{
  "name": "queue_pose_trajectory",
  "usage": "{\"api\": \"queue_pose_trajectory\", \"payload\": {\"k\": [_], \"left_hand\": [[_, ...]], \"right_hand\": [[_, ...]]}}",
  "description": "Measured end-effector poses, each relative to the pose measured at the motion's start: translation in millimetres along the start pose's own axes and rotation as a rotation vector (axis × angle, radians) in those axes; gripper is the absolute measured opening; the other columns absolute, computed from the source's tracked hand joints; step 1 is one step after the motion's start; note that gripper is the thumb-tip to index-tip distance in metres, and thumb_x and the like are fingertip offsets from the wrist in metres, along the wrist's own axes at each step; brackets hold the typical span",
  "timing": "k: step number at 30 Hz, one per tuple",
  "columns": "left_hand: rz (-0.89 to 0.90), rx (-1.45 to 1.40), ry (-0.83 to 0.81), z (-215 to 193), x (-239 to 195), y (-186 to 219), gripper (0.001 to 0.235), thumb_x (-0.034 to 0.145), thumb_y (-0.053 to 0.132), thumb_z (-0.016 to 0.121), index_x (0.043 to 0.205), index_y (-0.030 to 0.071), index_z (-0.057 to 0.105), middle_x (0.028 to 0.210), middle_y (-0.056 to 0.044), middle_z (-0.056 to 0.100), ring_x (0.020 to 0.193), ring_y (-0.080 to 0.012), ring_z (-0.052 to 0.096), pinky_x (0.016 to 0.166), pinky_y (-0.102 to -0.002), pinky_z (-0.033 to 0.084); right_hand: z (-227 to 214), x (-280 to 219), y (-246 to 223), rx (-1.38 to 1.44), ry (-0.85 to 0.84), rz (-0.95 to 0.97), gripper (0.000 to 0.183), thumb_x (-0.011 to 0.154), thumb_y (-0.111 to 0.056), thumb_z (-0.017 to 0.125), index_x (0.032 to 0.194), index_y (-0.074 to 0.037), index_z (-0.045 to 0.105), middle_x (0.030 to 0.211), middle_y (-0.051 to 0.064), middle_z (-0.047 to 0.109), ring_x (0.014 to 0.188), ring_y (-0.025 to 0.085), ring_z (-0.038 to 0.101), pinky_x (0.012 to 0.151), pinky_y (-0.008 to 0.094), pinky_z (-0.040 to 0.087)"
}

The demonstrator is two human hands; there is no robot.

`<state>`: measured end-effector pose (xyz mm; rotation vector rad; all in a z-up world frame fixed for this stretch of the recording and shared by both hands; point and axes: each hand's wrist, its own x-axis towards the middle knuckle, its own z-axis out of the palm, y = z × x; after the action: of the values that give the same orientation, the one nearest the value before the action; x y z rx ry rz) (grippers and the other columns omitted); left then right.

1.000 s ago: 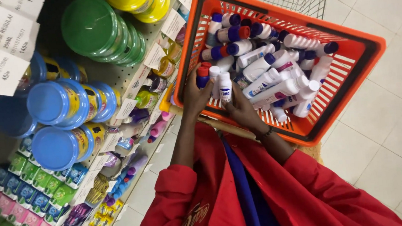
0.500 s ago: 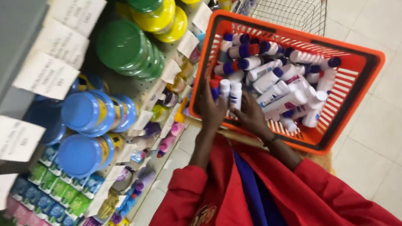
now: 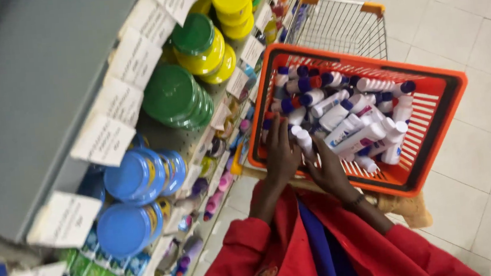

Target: Organizing and inspecting small detergent bottles in a shopping basket and on a shelf in a grocery store aisle.

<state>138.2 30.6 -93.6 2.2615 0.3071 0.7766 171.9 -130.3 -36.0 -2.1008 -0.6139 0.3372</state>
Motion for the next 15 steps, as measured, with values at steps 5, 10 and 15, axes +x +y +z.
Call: {"api": "queue_pose_trajectory", "payload": {"k": [5, 10, 15], "left_hand": [[0.034, 0.083, -0.026, 10, -1, -4, 0.075, 0.080, 0.012, 0.071, 0.154, 0.001, 0.067, 0.174, -0.030, 0.051, 0.158, -0.0472, 0.055, 0.128, -0.058, 0.042], [0.041, 0.078, -0.052, -5, 1, 11, 0.076, 0.077, 0.012, 0.070, 0.152, 0.000, 0.069, 0.173, -0.035, 0.050, 0.158, -0.0534, 0.052, 0.126, -0.061, 0.044], [0.062, 0.041, -0.054, -7, 11, 17, 0.070, 0.076, 0.009, 0.067, 0.145, 0.001, 0.070, 0.168, -0.030, 0.056, 0.161, -0.0530, 0.050, 0.126, -0.062, 0.044]], "right_hand": [[8, -11, 17, -0.034, 0.088, 0.012, 0.079, 0.093, -0.007, 0.083, 0.167, -0.004, 0.054, 0.130, 0.032, 0.077, 0.121, 0.055, 0.075, 0.097, 0.061, 0.063], [21, -19, 33, -0.036, 0.164, 0.022, 0.076, 0.091, 0.000, 0.083, 0.163, -0.003, 0.059, 0.130, 0.032, 0.078, 0.120, 0.054, 0.076, 0.097, 0.062, 0.063], [24, -13, 24, -0.107, 0.234, 0.075, 0.054, 0.102, -0.012, 0.080, 0.153, -0.006, 0.066, 0.124, 0.024, 0.080, 0.114, 0.048, 0.080, 0.094, 0.058, 0.067]]}}
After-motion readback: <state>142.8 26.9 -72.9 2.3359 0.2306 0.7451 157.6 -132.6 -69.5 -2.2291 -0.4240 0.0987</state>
